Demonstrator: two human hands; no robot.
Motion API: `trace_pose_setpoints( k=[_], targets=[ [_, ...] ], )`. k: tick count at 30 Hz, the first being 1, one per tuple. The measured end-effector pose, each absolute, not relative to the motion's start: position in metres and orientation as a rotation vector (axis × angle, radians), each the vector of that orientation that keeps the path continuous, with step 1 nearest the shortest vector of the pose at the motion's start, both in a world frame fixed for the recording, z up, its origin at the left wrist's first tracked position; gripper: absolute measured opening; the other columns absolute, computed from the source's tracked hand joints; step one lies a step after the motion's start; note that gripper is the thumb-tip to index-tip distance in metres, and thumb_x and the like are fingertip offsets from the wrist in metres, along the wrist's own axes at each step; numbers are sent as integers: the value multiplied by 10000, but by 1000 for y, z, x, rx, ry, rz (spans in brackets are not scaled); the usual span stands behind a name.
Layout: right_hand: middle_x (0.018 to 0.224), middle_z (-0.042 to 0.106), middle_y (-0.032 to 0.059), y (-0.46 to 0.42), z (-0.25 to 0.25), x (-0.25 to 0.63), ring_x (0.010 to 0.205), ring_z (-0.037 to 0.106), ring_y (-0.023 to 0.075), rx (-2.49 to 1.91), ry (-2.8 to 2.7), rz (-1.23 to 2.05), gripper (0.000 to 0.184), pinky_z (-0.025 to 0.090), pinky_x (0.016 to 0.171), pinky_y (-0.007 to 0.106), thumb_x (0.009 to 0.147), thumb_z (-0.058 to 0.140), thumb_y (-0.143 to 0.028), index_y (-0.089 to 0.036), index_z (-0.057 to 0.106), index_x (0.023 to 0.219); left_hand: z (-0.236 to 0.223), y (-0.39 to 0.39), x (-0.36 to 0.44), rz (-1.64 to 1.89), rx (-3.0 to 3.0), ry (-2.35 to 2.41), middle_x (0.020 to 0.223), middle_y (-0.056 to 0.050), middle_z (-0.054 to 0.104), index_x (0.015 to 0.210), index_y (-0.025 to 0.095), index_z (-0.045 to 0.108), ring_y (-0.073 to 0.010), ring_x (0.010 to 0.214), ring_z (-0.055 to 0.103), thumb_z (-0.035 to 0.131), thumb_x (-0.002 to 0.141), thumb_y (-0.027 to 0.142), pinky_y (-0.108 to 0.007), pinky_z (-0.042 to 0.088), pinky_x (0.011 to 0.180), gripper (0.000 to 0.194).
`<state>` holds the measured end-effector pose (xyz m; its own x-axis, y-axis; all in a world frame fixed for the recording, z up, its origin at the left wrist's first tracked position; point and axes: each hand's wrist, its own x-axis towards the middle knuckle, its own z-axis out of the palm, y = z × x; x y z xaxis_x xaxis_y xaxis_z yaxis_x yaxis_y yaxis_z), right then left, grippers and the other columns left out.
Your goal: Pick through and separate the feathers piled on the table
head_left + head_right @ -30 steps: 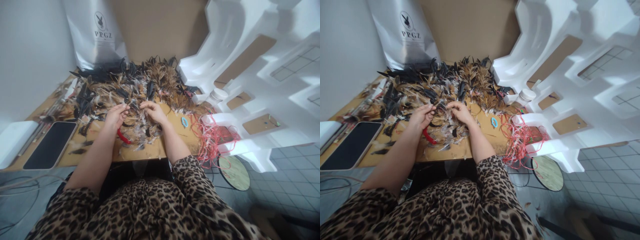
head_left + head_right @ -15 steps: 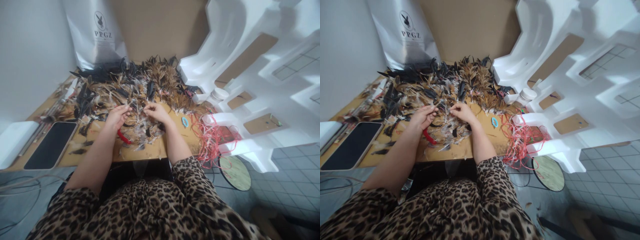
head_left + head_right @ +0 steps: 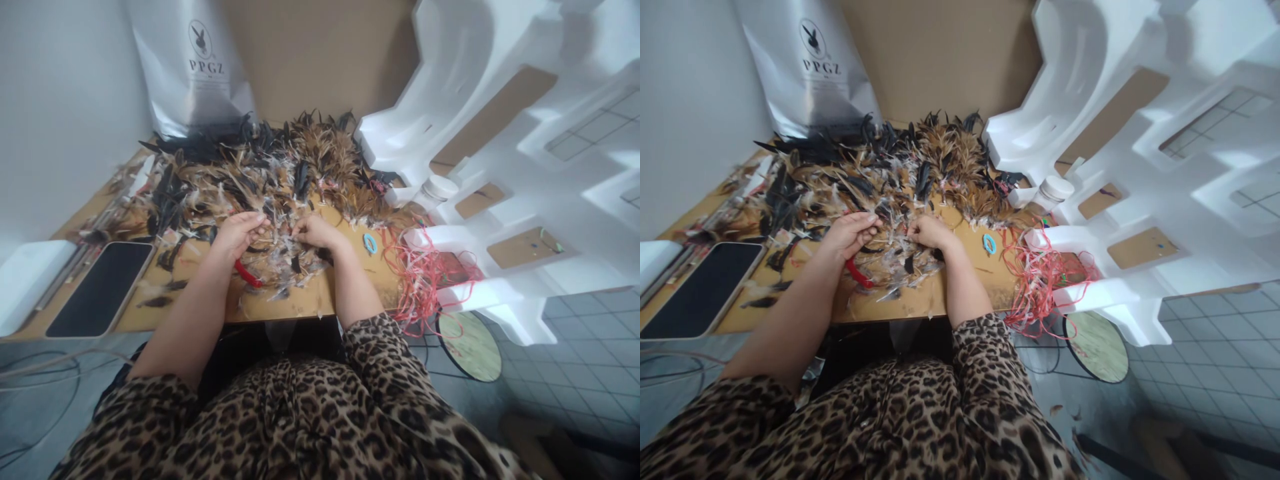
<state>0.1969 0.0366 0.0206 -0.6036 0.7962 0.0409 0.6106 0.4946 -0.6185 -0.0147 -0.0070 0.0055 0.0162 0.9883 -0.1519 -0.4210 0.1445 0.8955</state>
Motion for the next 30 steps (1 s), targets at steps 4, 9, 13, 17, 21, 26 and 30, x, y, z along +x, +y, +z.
trace_pose_setpoints(
  k=[4, 9, 13, 17, 21, 26, 30],
  targets=[
    [649, 619, 2, 31, 29, 198, 597, 504, 86, -1118, -2342, 956, 197, 369, 609, 208, 723, 577, -295, -124, 672, 746, 1, -6, -15, 1276, 853, 979, 778, -78, 696, 738, 96, 684, -40, 515, 558, 758, 599, 226, -107, 382, 412, 204],
    [677, 613, 12, 26, 38, 198, 610, 502, 81, -1047, -2287, 1045, 213, 379, 610, 201, 706, 567, -283, -94, 645, 766, 2, -9, -13, 1246, 919, 1006, 866, -105, 706, 778, 95, 695, -62, 569, 595, 759, 598, 253, -121, 410, 449, 248],
    [675, 602, 6, 25, 39, 198, 607, 495, 79, -950, -2331, 1116, 198, 384, 609, 201, 703, 557, -267, -98, 632, 773, 3, -10, -10, 1216, 978, 1067, 848, -112, 707, 723, 90, 676, -71, 551, 596, 772, 569, 267, -130, 395, 435, 253],
    [659, 583, -7, 25, 39, 197, 600, 488, 75, -940, -2342, 1156, 178, 384, 606, 197, 691, 553, -247, -102, 620, 767, 3, -10, -9, 1185, 1076, 1124, 685, -87, 689, 736, 88, 678, -67, 484, 556, 763, 585, 303, -143, 385, 425, 276],
    [643, 573, -14, 26, 35, 196, 584, 472, 70, -992, -2340, 1074, 160, 361, 583, 191, 680, 540, -236, -107, 613, 740, 4, -11, -8, 1150, 1108, 1159, 545, -49, 640, 735, 96, 664, -77, 424, 527, 763, 580, 313, -167, 383, 413, 284],
    [648, 576, -12, 28, 32, 196, 592, 476, 70, -1050, -2370, 996, 159, 355, 579, 186, 676, 536, -243, -110, 612, 721, 6, -12, -8, 1115, 1141, 1138, 594, -65, 660, 707, 97, 667, -77, 438, 531, 735, 614, 319, -176, 383, 419, 250],
    [643, 577, -11, 27, 33, 195, 594, 480, 73, -1054, -2382, 976, 140, 360, 584, 190, 675, 542, -231, -114, 610, 707, 6, -13, -9, 1100, 1177, 1144, 659, -83, 683, 708, 99, 672, -83, 469, 549, 733, 617, 315, -181, 392, 437, 242]
  ],
)
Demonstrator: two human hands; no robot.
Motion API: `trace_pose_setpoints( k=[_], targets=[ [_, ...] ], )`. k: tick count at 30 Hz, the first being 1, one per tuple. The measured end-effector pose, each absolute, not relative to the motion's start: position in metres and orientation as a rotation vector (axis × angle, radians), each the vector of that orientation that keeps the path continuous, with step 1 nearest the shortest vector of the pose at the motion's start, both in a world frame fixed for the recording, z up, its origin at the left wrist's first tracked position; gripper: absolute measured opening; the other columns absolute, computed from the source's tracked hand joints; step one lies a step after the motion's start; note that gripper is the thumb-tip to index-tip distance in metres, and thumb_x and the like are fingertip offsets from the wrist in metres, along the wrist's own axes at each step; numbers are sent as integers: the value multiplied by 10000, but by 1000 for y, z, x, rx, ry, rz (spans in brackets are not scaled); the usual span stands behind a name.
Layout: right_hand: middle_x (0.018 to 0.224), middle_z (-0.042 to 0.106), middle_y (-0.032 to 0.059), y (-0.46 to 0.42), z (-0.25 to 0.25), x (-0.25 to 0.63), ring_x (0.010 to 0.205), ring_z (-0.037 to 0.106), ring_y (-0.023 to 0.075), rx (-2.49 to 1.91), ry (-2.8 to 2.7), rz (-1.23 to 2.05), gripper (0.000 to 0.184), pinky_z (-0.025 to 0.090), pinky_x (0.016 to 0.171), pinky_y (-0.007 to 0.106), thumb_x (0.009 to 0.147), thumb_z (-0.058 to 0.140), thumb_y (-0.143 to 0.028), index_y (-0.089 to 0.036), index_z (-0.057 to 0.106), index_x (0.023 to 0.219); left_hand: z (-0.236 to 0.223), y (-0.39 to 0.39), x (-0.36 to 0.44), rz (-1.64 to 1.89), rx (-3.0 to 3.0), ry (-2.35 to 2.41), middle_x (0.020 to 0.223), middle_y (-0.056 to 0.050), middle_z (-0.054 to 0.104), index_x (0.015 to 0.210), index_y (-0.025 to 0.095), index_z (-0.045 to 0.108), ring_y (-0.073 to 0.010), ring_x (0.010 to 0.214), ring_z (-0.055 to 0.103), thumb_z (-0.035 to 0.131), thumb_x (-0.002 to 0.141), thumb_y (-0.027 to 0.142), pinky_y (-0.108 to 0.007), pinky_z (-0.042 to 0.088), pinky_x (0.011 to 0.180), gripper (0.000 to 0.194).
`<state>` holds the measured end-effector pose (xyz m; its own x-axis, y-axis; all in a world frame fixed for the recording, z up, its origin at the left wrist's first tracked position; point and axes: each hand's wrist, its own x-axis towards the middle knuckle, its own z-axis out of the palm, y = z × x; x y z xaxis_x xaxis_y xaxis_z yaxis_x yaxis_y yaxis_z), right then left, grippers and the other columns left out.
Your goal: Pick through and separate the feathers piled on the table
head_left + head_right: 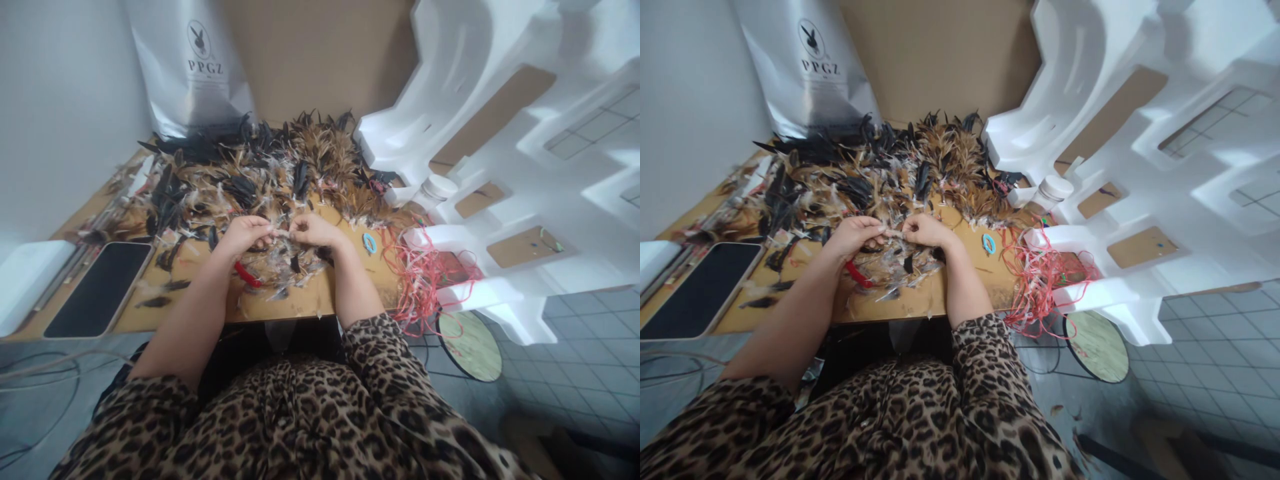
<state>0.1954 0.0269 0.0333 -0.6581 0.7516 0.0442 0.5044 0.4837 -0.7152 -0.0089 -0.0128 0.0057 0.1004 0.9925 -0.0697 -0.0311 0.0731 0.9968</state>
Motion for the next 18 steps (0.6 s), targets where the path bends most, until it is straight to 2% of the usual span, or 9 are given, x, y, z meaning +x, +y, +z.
trace_pose_setpoints(
  k=[10, 14, 18],
  targets=[
    [667, 604, 6, 29, 33, 190, 619, 514, 88, -944, -2088, 1146, 189, 420, 643, 223, 697, 588, -289, -106, 604, 741, 2, -13, -7, 965, 1213, 1135, 711, -85, 702, 712, 119, 675, -82, 500, 566, 728, 622, 296, -175, 390, 440, 205],
    [642, 600, -1, 30, 30, 186, 588, 511, 85, -949, -2067, 1100, 164, 426, 636, 227, 699, 591, -273, -111, 603, 719, 1, -12, -6, 948, 1128, 1107, 668, -70, 691, 729, 118, 680, -73, 488, 556, 758, 587, 281, -164, 379, 432, 230],
    [689, 617, 7, 31, 25, 183, 652, 532, 95, -882, -2077, 999, 136, 430, 687, 231, 696, 588, -244, -114, 621, 719, -3, -11, -6, 945, 1080, 1098, 663, -59, 686, 754, 121, 696, -61, 487, 551, 771, 577, 285, -156, 395, 450, 253]
  ],
)
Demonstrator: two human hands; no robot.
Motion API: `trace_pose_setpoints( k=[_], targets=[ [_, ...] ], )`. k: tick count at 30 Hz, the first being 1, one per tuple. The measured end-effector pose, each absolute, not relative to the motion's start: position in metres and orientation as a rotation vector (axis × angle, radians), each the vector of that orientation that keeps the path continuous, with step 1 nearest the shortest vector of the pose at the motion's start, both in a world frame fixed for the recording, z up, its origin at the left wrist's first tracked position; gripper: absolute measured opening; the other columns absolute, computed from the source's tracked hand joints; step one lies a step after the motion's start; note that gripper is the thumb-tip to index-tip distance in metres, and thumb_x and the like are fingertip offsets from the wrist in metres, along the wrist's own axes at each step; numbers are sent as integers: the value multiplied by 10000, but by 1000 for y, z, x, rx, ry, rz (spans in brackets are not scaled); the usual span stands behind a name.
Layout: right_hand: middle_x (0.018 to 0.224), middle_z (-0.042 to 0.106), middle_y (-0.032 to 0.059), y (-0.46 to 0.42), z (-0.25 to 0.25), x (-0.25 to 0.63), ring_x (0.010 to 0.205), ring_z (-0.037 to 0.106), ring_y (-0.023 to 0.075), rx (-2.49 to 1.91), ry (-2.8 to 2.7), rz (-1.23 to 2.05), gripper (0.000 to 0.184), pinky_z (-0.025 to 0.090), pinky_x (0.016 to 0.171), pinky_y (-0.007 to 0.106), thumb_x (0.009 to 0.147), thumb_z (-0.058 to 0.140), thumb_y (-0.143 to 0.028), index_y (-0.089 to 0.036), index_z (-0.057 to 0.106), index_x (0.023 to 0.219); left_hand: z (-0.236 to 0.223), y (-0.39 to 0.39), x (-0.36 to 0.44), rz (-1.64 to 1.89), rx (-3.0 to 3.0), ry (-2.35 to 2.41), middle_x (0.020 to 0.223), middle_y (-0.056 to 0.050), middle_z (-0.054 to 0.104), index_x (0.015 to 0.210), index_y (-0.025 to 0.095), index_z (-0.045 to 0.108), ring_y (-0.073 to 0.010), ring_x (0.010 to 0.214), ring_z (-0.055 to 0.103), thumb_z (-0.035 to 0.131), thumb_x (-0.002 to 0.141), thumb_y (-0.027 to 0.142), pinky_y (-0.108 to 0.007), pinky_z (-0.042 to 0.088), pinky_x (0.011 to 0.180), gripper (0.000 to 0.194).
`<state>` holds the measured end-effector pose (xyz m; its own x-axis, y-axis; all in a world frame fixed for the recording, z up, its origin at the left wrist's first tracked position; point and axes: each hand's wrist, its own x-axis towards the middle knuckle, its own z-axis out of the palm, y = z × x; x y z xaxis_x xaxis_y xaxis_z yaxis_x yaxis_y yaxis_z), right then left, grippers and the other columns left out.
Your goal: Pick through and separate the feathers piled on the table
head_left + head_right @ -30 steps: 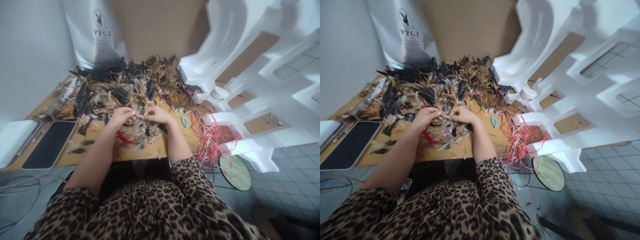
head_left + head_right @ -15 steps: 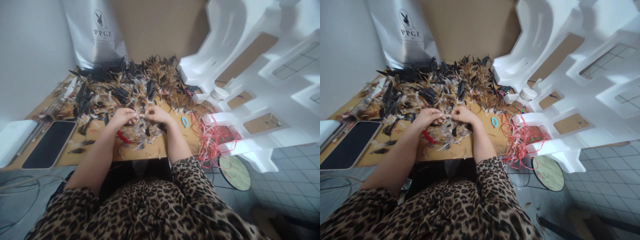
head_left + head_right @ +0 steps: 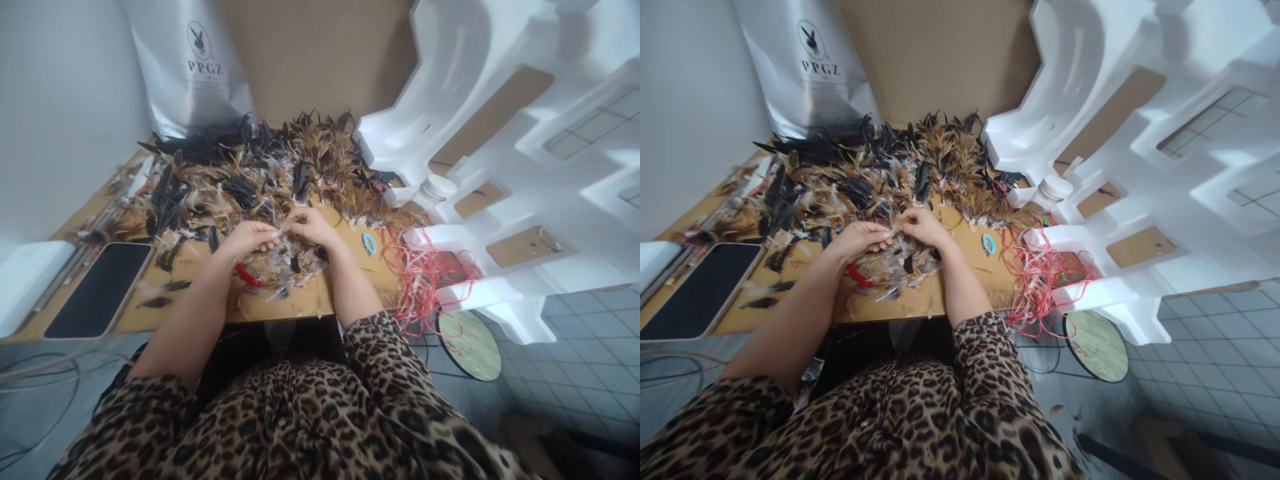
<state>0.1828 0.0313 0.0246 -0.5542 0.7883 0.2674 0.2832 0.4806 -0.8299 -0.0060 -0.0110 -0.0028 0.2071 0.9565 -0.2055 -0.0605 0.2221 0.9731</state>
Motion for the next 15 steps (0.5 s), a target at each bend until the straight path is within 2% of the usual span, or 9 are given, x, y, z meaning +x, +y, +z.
trace_pose_setpoints(
  k=[5, 10, 15],
  targets=[
    [717, 620, 11, 32, 18, 177, 670, 530, 93, -928, -1996, 1018, 137, 421, 685, 219, 677, 587, -235, -115, 624, 732, -5, -11, -6, 959, 1100, 1089, 635, -63, 669, 723, 117, 696, -67, 469, 538, 774, 575, 284, -162, 389, 433, 237],
    [594, 563, -12, 34, 18, 180, 553, 471, 78, -1175, -1932, 958, 223, 377, 578, 206, 704, 572, -339, -120, 613, 698, 3, -10, -10, 1164, 959, 1007, 628, -44, 638, 683, 104, 666, -47, 475, 512, 763, 591, 259, -149, 373, 432, 205],
    [546, 543, -14, 29, 23, 183, 522, 445, 72, -1392, -2214, 862, 295, 311, 525, 204, 660, 625, -424, -130, 638, 632, 5, -6, -14, 1312, 741, 953, 641, -20, 624, 712, 100, 648, -25, 500, 513, 743, 610, 194, -114, 352, 432, 168]
  ],
)
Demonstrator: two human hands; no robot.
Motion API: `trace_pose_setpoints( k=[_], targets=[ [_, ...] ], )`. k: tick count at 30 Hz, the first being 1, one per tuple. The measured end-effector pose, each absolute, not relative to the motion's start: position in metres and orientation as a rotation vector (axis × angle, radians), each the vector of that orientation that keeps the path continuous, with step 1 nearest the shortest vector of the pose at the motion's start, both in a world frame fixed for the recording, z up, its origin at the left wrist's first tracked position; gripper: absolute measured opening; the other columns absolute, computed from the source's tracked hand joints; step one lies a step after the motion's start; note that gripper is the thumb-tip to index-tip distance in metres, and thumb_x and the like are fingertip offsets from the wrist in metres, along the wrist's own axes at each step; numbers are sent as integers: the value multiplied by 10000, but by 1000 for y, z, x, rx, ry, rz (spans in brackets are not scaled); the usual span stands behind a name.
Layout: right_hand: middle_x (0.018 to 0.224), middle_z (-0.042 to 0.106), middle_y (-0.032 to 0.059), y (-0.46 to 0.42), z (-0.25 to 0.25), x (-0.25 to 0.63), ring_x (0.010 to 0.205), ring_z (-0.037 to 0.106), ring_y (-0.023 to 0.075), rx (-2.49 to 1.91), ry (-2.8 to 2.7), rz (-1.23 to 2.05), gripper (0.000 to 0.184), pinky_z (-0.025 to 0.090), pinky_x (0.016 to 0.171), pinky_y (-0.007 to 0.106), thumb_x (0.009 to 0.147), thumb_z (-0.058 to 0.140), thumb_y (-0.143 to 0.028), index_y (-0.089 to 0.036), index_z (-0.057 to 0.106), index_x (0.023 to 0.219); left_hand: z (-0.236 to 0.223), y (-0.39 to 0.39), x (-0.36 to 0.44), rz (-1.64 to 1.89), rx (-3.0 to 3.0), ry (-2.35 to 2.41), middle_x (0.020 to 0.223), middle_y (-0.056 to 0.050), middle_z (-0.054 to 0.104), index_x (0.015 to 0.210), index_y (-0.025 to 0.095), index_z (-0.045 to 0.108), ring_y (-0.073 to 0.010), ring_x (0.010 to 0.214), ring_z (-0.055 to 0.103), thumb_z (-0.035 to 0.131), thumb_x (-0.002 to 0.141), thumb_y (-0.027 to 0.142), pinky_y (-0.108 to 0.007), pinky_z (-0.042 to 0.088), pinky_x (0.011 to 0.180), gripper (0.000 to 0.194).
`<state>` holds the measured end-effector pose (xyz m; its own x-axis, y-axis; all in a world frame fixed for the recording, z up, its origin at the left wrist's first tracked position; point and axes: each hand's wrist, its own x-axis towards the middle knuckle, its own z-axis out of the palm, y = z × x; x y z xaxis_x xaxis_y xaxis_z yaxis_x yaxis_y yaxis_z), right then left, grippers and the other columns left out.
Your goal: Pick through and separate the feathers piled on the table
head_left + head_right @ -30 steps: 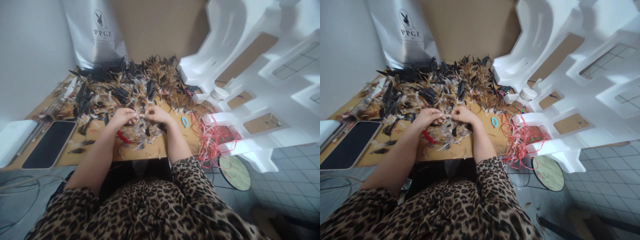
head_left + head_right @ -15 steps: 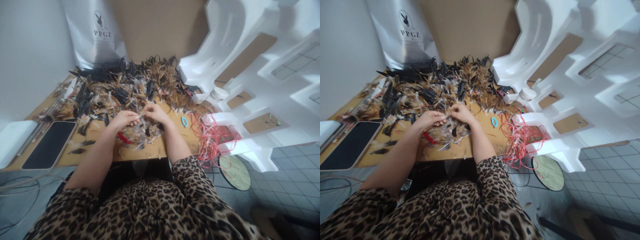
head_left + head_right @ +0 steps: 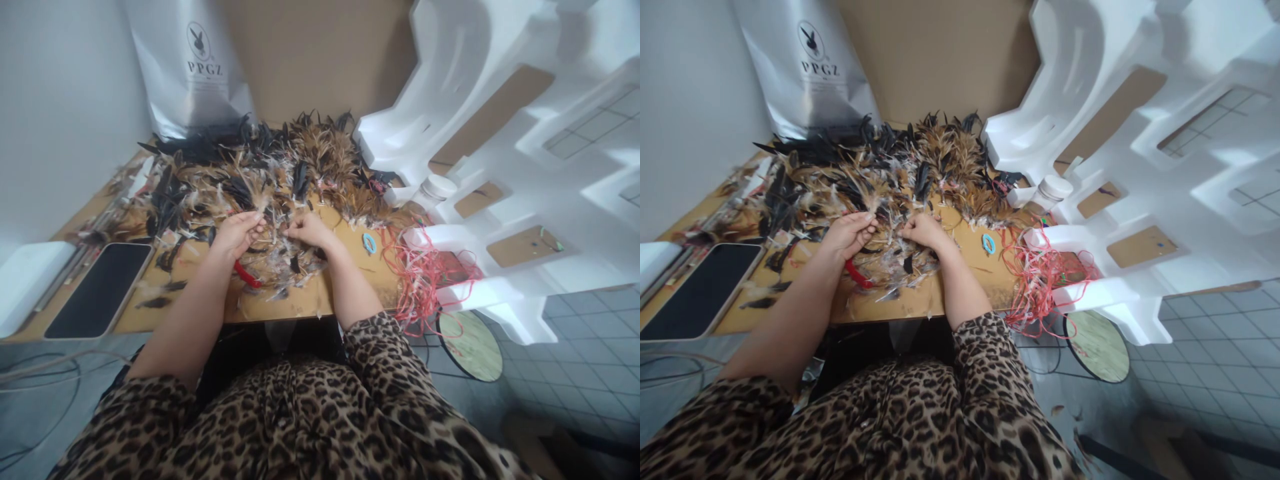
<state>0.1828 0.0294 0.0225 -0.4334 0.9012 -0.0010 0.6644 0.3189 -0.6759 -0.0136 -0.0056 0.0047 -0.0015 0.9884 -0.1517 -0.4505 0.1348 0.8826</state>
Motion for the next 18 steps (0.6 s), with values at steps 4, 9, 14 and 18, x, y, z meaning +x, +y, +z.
trace_pose_setpoints(
  k=[4, 9, 14, 18],
  targets=[
    [524, 550, -9, 23, 22, 177, 514, 450, 84, -1491, -2392, 764, 223, 298, 521, 223, 621, 655, -373, -151, 659, 610, 0, -3, -14, 1308, 713, 953, 654, -24, 635, 727, 96, 647, -26, 501, 530, 734, 625, 179, -109, 364, 428, 158],
    [568, 585, -15, 25, 18, 173, 529, 474, 72, -1362, -2297, 911, 96, 341, 544, 202, 634, 573, -198, -138, 648, 634, -1, -4, -12, 1274, 728, 953, 681, -48, 660, 737, 86, 656, -28, 507, 545, 727, 638, 164, -105, 380, 430, 144],
    [522, 565, -34, 27, 23, 172, 459, 449, 55, -1193, -1765, 1360, 77, 353, 490, 184, 647, 570, -203, -127, 569, 646, 0, -6, -10, 1219, 750, 946, 696, -69, 678, 750, 74, 662, -37, 506, 565, 713, 661, 154, -102, 394, 426, 130],
    [507, 565, -36, 24, 26, 168, 430, 430, 49, -1082, -1520, 1544, 166, 315, 450, 178, 634, 640, -272, -132, 558, 671, -3, -6, -10, 1174, 743, 954, 732, -93, 695, 776, 73, 657, -67, 528, 605, 722, 657, 159, -115, 413, 426, 160]
  ],
)
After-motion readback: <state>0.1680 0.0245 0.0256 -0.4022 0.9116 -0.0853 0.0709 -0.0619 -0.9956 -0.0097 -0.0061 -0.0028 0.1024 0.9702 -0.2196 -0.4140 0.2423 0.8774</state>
